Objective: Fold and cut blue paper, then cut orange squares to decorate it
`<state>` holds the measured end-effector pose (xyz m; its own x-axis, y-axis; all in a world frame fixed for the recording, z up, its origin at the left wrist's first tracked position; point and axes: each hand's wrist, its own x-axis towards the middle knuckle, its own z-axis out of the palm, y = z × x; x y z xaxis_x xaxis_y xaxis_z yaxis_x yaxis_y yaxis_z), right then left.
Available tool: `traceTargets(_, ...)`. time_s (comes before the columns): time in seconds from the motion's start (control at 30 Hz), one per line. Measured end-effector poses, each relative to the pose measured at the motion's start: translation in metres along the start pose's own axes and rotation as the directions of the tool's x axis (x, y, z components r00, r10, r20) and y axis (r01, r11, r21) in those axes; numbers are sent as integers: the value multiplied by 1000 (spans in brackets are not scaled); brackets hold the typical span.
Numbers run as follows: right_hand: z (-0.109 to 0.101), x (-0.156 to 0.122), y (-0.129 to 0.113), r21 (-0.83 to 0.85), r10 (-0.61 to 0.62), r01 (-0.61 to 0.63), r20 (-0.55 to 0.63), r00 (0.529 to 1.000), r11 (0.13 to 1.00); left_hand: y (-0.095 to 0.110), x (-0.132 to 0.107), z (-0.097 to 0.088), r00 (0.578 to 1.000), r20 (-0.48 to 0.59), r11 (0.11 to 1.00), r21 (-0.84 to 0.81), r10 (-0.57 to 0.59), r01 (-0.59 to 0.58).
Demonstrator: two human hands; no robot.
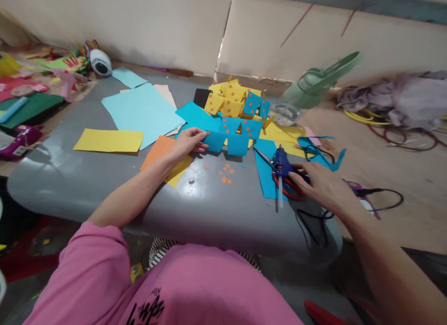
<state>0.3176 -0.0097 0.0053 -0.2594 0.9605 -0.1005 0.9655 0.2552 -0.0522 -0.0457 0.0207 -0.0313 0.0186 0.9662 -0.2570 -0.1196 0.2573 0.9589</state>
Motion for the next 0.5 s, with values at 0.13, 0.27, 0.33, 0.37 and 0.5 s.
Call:
traceTargets(0.13, 5, -4, 8, -70, -26, 29, 37, 999, 997, -5, 5, -2, 1000, -13, 999, -54, -4, 3)
traceTargets(0.27, 3, -2, 3, -150, 83, -78, 25, 996, 986, -4, 7, -4, 996, 64, 996, -65, -60, 65)
traceTargets(0.33, 0, 0, 0, -147, 74, -68, 36, 997, 987, -4, 7, -5, 991, 118, 996, -55, -62, 69)
traceTargets(0.37, -1, 0, -1, -117, 82, -79, 16, 997, 990, -4, 6, -6, 988, 137, 997, -42, -64, 70)
traceTargets(0.5, -4, -2, 0, 135, 216, -192, -196, 956, 972, -2, 1, -7, 985, 162, 995, 88, -52, 38)
